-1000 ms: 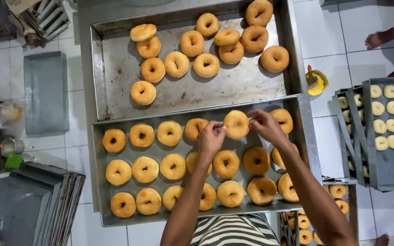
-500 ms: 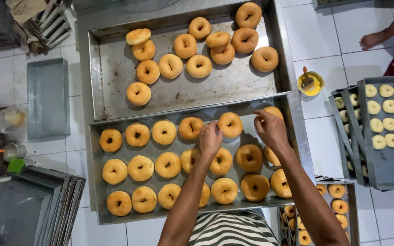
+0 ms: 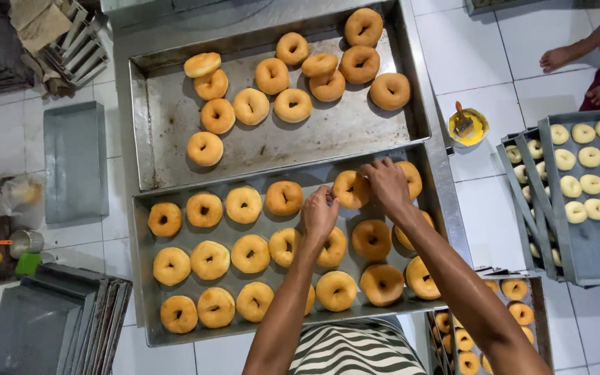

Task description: Organizing fried donuts into metal trays in a grid layout.

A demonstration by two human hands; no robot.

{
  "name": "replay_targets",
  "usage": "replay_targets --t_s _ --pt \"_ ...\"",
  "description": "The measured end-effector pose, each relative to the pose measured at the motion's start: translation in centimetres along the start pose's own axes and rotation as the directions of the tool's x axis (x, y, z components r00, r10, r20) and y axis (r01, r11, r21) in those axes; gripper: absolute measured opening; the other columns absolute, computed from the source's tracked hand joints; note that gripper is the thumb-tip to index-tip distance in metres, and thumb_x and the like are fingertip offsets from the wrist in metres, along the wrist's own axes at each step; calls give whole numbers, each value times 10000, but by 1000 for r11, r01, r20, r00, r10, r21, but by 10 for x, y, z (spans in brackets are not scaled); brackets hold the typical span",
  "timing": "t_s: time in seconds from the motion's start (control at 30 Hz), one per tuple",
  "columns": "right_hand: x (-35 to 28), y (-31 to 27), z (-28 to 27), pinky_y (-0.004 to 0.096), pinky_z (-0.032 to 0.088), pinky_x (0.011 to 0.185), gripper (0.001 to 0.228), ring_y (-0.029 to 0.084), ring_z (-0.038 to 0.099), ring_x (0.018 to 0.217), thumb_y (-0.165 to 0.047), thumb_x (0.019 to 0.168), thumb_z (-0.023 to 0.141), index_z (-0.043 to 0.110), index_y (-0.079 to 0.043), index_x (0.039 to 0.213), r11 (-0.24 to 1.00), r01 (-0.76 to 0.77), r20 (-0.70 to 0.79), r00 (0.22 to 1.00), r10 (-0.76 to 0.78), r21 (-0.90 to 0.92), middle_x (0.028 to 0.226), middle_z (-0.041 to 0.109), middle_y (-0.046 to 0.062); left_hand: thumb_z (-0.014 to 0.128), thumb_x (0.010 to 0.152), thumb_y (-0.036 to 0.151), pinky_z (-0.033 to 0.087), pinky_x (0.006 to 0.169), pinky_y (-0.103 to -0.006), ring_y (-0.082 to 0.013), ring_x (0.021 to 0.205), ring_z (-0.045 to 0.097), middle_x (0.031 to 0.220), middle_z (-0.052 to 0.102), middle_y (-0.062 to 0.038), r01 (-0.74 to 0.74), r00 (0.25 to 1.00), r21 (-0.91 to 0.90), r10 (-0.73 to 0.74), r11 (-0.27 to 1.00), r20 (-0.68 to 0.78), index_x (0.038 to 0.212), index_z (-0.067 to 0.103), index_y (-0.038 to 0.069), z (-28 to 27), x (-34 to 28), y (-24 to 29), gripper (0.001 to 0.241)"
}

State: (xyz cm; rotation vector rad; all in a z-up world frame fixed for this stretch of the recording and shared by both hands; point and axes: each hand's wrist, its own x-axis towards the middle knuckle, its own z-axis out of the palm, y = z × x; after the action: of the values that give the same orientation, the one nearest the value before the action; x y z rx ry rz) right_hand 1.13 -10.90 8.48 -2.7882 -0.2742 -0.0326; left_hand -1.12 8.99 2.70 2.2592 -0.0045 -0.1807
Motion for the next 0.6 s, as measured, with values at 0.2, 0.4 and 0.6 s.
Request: replay_targets --t_s 0.2,0.4,0.6 --pt "-3 8 2 453 495 857 246 322 618 1021 -169 833 692 751 -153 1071 996 -29 62 998 34 -79 1016 702 80 742 859 184 552 812 -458 -333 902 727 935 759 -130 6 1000 -36 -5 999 16 1090 704 58 5 -5 4 266" --pt "-7 16 -1 450 489 878 194 316 615 1029 -179 868 711 770 -159 1052 998 -27 -54 998 24 -58 1005 694 86 705 884 194 554 817 -438 -284 838 752 965 760 -104 70 997 -121 -73 990 -20 1291 635 42 3 -7 7 441" --pt "-9 14 1 437 484 874 223 315 606 1047 -157 807 716 779 -162 1021 994 -33 -4 999 33 -108 1017 680 92 701 876 209 568 813 -423 -259 837 754 997 767 -98 65 998 -170 -63 983 19 1304 621 42 4 -11 15 466"
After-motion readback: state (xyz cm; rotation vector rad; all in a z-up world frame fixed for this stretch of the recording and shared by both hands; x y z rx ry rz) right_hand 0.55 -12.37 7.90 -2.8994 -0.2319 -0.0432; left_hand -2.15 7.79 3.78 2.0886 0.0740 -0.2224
